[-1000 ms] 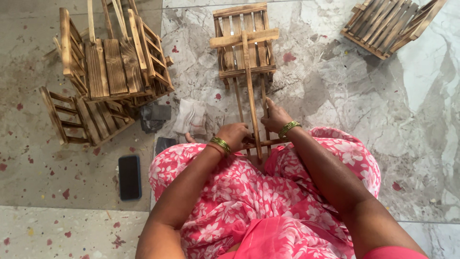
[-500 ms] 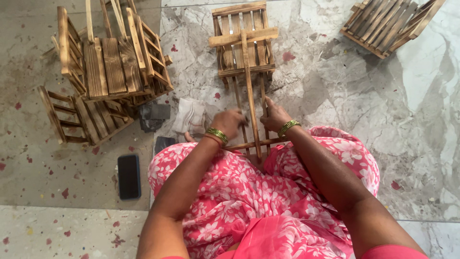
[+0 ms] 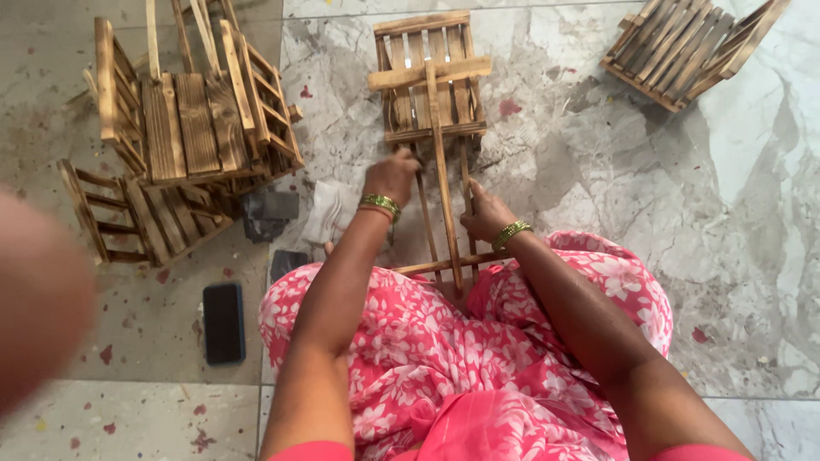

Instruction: The person sits on the floor assembling small wooden chair frames, fitting slats and crossbars into the seat frame and pressing the joints together by hand. They rotate the frame and work on different sides, with other finished wooden chair frames around them.

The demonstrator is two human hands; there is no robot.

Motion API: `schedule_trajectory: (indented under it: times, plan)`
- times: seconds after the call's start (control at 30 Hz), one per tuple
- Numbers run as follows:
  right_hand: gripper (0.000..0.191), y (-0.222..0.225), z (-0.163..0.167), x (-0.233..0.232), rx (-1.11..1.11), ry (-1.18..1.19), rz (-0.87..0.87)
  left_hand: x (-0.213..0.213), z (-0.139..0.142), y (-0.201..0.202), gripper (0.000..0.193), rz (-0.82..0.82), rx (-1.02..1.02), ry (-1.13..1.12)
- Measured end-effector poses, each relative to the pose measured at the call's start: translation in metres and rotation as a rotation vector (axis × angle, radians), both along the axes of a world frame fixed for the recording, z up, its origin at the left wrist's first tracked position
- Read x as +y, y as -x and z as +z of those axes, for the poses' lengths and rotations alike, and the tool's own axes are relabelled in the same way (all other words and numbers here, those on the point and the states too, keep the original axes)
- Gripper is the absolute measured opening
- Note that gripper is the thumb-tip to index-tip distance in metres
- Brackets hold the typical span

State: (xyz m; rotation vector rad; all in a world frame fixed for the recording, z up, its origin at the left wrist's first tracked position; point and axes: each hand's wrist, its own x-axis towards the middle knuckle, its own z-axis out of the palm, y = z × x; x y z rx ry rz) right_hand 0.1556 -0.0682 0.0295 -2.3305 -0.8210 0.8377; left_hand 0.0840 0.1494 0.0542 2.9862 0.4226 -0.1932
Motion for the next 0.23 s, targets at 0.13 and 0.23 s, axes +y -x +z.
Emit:
schedule_trajectory:
  times: [0.13, 0.23]
  plan:
    - [0.083, 0.003, -0.009, 0.001, 0.11, 0.098, -0.053, 0.019, -0.014, 0.003, 0.021, 0.044, -0.32, -0.005]
    - [0.088, 0.0, -0.018, -0.001, 0.04, 0.054, -0.016, 0.019, -0.021, -0.005, 0.029, 0.073, -0.264, 0.122]
